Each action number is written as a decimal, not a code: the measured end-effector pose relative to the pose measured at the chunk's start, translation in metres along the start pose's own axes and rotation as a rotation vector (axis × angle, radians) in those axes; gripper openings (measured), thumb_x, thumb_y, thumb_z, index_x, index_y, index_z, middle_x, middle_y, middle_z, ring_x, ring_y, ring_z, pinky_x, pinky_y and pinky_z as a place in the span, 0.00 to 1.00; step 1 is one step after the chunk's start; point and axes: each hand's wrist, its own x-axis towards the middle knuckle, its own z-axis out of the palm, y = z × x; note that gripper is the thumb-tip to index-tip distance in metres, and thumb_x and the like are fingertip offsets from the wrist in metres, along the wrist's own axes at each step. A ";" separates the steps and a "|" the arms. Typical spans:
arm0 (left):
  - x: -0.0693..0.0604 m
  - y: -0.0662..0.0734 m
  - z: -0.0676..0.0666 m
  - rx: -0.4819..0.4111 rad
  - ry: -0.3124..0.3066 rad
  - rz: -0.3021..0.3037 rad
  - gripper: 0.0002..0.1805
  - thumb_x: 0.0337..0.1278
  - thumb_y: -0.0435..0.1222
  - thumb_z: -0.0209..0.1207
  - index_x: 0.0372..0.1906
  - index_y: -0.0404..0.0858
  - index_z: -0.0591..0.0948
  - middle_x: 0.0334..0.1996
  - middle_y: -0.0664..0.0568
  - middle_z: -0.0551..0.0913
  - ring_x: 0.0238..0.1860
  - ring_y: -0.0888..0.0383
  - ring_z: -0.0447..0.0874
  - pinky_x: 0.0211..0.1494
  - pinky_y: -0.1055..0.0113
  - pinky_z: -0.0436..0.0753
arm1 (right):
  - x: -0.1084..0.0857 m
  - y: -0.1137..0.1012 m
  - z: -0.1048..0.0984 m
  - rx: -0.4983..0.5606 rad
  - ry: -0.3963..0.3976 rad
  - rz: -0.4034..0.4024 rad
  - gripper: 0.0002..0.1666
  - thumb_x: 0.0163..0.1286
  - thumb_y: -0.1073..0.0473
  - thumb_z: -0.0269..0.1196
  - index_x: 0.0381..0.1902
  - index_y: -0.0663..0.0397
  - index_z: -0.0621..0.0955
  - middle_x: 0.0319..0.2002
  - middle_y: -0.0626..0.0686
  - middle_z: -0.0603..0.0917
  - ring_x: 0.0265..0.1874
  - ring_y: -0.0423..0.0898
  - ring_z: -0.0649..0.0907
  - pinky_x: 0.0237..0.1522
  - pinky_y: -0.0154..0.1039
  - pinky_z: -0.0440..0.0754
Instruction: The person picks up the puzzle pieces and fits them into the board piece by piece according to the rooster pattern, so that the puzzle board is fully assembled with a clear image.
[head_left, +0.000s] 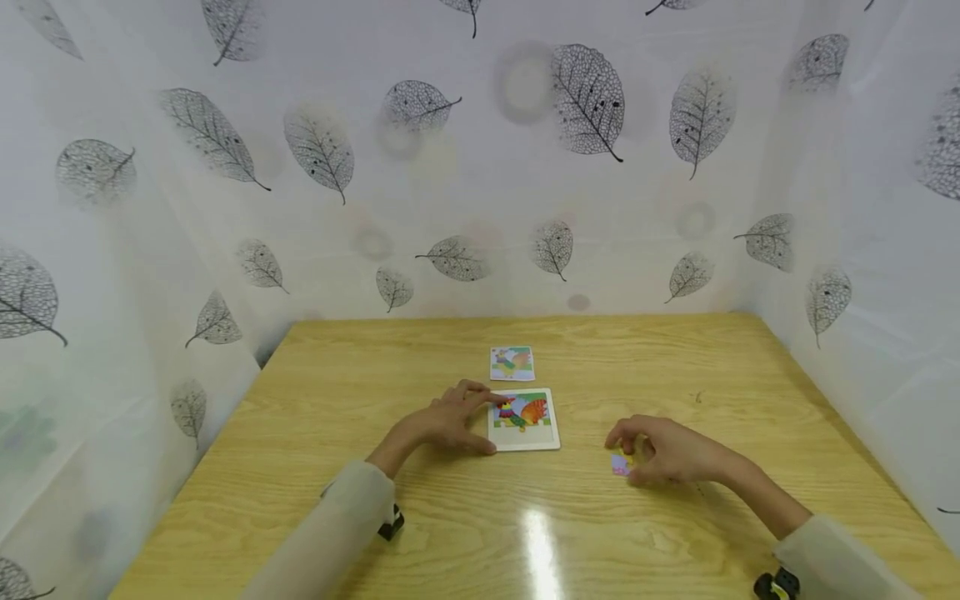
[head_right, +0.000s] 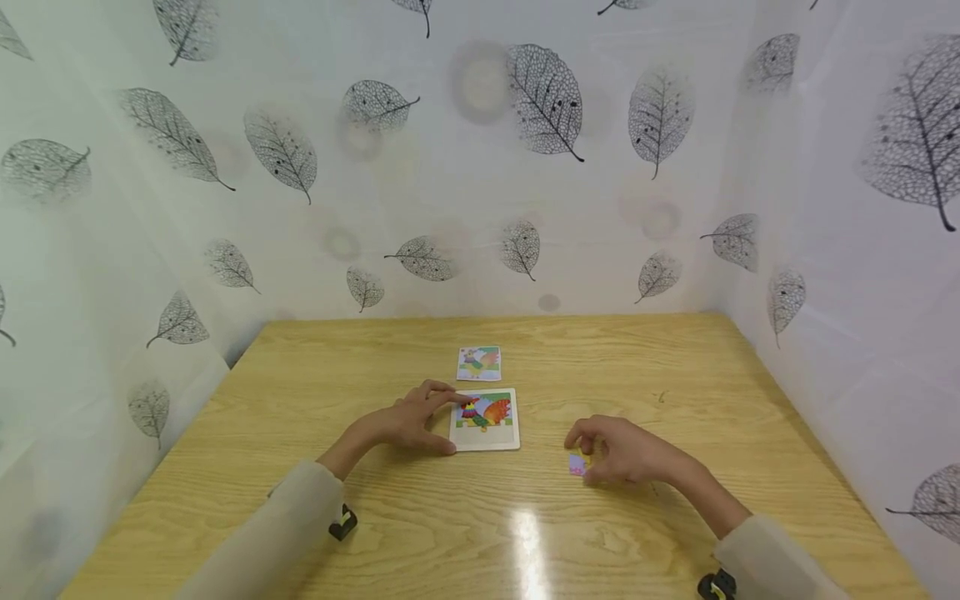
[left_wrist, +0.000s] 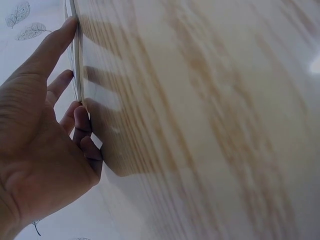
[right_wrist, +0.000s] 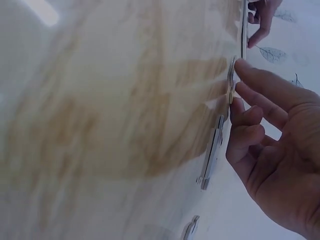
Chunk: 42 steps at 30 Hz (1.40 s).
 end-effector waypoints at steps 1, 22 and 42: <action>0.000 0.000 0.000 0.000 0.000 -0.001 0.44 0.58 0.56 0.72 0.78 0.58 0.67 0.78 0.46 0.55 0.76 0.39 0.56 0.74 0.34 0.60 | 0.001 0.000 0.000 -0.027 0.007 -0.017 0.24 0.64 0.59 0.75 0.56 0.56 0.81 0.44 0.54 0.80 0.26 0.37 0.72 0.24 0.31 0.73; 0.000 0.001 0.002 0.008 0.004 0.006 0.45 0.58 0.58 0.71 0.79 0.60 0.65 0.78 0.47 0.55 0.78 0.39 0.54 0.75 0.29 0.56 | 0.032 -0.016 0.007 -0.075 0.088 -0.080 0.13 0.67 0.61 0.73 0.48 0.51 0.84 0.46 0.52 0.84 0.22 0.35 0.74 0.24 0.32 0.78; 0.001 0.000 0.001 0.005 0.009 -0.018 0.46 0.57 0.59 0.71 0.79 0.61 0.65 0.78 0.49 0.55 0.77 0.39 0.55 0.74 0.30 0.58 | 0.121 -0.043 0.038 -0.115 0.128 -0.097 0.10 0.64 0.65 0.74 0.43 0.55 0.87 0.41 0.49 0.88 0.39 0.47 0.84 0.38 0.36 0.82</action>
